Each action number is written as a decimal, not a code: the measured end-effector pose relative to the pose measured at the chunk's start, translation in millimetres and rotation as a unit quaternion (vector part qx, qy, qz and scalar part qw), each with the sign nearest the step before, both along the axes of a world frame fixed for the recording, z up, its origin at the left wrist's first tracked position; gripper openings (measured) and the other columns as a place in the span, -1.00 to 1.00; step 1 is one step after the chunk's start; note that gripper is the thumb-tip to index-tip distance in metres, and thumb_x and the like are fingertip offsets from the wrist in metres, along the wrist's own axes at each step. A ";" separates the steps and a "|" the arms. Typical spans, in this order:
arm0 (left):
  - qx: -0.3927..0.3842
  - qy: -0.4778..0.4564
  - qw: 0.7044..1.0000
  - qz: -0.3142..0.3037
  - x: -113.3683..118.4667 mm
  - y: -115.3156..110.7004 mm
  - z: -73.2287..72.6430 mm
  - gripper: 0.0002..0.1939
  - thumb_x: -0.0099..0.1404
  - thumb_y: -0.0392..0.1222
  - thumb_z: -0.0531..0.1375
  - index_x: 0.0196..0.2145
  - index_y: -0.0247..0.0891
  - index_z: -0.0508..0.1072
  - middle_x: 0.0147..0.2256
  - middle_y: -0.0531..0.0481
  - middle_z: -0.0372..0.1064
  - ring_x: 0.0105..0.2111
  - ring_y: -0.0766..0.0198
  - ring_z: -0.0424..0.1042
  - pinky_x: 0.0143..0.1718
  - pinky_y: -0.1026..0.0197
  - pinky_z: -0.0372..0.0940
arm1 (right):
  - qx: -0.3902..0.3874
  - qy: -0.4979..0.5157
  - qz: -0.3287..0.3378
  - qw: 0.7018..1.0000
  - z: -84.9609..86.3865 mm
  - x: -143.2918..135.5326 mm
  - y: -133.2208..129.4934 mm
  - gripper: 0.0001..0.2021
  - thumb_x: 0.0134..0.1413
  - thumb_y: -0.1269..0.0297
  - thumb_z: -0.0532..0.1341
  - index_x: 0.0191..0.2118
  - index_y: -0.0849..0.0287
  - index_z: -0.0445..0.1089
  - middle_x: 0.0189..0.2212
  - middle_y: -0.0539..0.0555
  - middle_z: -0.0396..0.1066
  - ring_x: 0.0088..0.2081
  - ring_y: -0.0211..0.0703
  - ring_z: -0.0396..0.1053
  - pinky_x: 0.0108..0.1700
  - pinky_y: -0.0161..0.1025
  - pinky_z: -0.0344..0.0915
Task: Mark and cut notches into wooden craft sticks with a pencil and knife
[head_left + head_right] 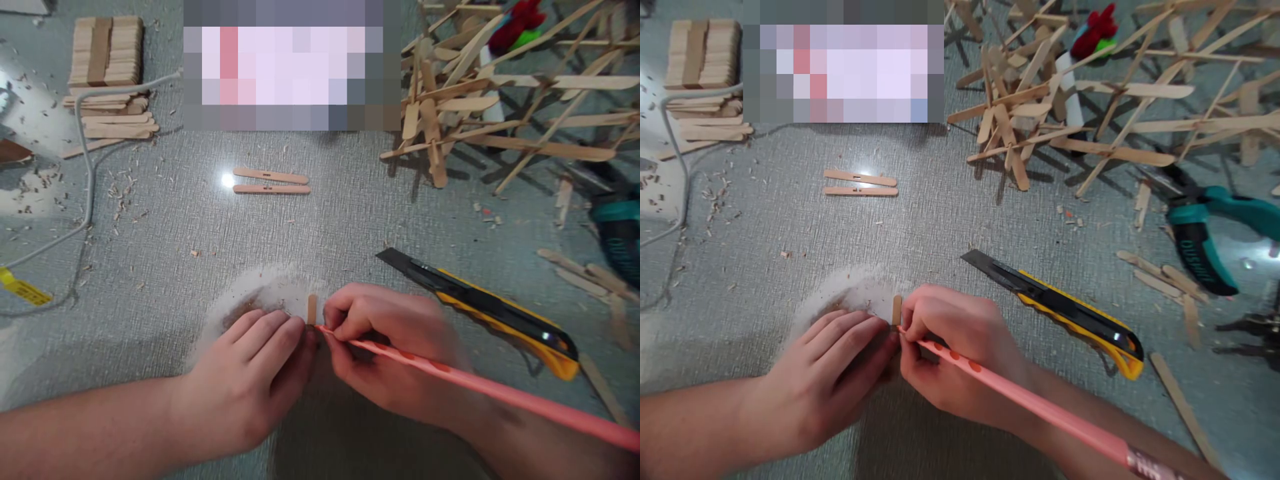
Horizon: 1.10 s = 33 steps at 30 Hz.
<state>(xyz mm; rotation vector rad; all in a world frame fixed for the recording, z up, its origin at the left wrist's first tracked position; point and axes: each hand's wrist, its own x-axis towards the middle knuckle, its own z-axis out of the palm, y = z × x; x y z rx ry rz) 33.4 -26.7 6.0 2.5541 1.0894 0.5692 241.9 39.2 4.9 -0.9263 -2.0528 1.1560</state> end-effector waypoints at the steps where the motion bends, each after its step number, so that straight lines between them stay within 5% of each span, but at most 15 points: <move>1: 0.000 0.002 1.000 -0.001 0.0 0.1 -0.1 -0.78 0.35 -0.41 0.21 -0.06 -0.55 0.47 -0.03 -0.31 0.38 -0.05 0.00 0.39 -0.07 -0.05 0.43 | 0.000 -0.001 0.000 1.000 0.1 0.0 -0.1 -0.76 0.05 0.56 0.20 -0.38 0.05 0.19 -0.44 -0.07 0.39 -0.47 -0.34 0.36 -0.49 -0.33 0.28; 33: -0.002 -0.005 1.000 0.000 0.6 -1.0 -0.8 -0.77 0.38 -0.41 0.17 -0.04 -0.56 0.46 -0.02 -0.30 0.37 -0.04 0.00 0.39 -0.06 -0.05 0.43 | -0.006 0.003 -0.001 1.000 -1.9 1.6 -1.3 -0.78 0.05 0.55 0.20 -0.39 0.08 0.20 -0.44 -0.07 0.39 -0.47 -0.36 0.33 -0.48 -0.35 0.25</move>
